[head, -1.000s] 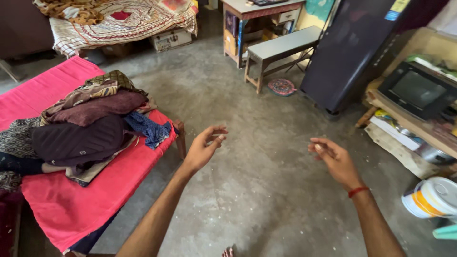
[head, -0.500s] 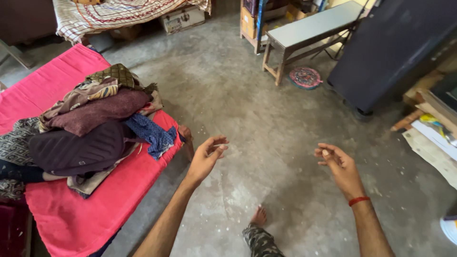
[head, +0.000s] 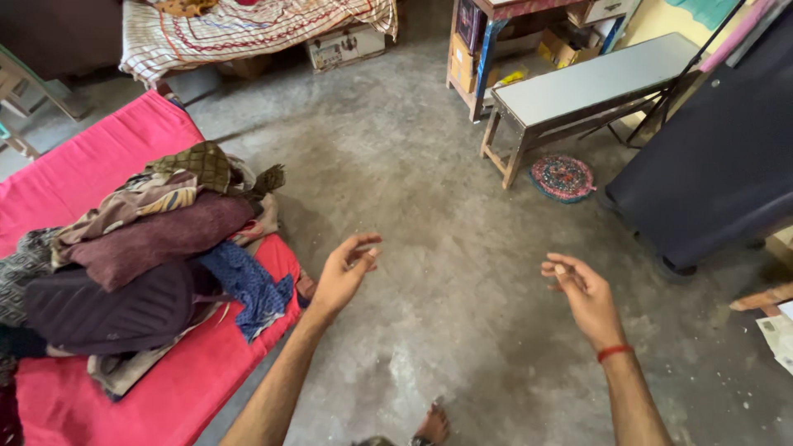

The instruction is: The person opens a window with a metal grille, then walks to a desk and opens a drawer containing small items. The person closes the drawer, walks back to the window, and closes it.

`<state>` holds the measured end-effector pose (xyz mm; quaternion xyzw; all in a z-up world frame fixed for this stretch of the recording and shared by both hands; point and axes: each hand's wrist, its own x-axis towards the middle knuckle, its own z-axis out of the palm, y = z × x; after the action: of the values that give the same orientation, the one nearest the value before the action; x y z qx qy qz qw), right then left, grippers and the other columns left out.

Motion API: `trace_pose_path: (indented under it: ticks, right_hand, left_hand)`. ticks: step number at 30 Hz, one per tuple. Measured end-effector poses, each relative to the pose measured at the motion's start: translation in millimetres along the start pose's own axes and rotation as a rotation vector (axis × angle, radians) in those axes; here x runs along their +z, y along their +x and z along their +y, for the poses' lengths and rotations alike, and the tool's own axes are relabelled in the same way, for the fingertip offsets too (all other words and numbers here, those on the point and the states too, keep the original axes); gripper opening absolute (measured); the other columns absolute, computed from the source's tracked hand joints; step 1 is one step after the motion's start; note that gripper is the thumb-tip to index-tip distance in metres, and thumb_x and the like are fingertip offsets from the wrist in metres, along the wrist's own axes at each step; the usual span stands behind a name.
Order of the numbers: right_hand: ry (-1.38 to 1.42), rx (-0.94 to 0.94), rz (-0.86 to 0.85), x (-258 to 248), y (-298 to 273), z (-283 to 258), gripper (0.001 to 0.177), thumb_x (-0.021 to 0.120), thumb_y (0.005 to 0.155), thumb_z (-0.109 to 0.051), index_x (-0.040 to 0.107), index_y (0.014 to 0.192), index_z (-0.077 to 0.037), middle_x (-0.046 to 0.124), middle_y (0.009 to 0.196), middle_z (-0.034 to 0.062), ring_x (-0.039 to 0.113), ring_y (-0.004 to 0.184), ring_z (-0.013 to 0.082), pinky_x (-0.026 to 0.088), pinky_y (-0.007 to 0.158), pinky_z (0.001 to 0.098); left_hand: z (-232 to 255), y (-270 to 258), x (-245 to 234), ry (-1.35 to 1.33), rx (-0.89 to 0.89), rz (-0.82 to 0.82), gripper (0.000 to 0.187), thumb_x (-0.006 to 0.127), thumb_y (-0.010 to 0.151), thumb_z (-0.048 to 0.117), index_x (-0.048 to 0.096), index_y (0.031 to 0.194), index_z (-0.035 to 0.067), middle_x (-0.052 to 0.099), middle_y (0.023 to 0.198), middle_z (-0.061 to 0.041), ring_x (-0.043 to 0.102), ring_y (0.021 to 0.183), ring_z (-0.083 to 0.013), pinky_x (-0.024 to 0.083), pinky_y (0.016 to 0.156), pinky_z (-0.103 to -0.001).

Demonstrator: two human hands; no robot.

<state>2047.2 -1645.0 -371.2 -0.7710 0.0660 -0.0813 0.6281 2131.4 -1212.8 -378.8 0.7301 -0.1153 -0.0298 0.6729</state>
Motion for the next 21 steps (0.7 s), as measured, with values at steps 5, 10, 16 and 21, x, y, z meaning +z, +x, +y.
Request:
trace_pose_path:
  ticks: [5, 10, 16, 21]
  right_hand:
    - [0.028, -0.062, -0.060, -6, 100, 14, 0.033, 0.056, 0.105, -0.021, 0.066, 0.130, -0.001, 0.073, 0.116, 0.0100, 0.069, 0.108, 0.0171, 0.058, 0.087, 0.0330]
    - [0.027, -0.066, -0.102, 8, 178, 17, 0.033, 0.056, 0.105, -0.021, 0.066, 0.130, 0.000, 0.072, 0.116, 0.0094, 0.068, 0.109, 0.0164, 0.058, 0.087, 0.0324]
    - [0.026, -0.073, -0.106, 23, 283, 24, 0.033, 0.056, 0.105, -0.020, 0.066, 0.129, 0.000, 0.073, 0.116, 0.0095, 0.069, 0.108, 0.0166, 0.058, 0.086, 0.0326]
    - [0.039, -0.057, -0.085, 33, 383, 19, 0.033, 0.056, 0.104, -0.019, 0.066, 0.129, 0.000, 0.073, 0.116, 0.0096, 0.069, 0.108, 0.0169, 0.058, 0.087, 0.0325]
  left_hand:
    - [5, 64, 7, -0.116, -0.021, 0.055, 0.036, 0.061, 0.099, 0.016, 0.062, 0.132, 0.003, 0.067, 0.131, -0.006, 0.066, 0.115, -0.0147, 0.059, 0.093, -0.034]
    - [6, 131, 7, -0.096, 0.001, 0.095, 0.034, 0.061, 0.099, 0.014, 0.062, 0.131, 0.001, 0.066, 0.130, -0.006, 0.067, 0.115, -0.0163, 0.060, 0.091, -0.034]
    - [-8, 231, -5, -0.051, 0.014, 0.110, 0.034, 0.062, 0.099, 0.015, 0.063, 0.131, 0.001, 0.068, 0.129, -0.006, 0.066, 0.113, -0.0159, 0.059, 0.091, -0.033]
    - [-10, 331, -14, 0.001, -0.063, 0.128, 0.038, 0.065, 0.097, 0.018, 0.065, 0.132, 0.004, 0.072, 0.122, -0.007, 0.068, 0.097, -0.0168, 0.057, 0.087, -0.031]
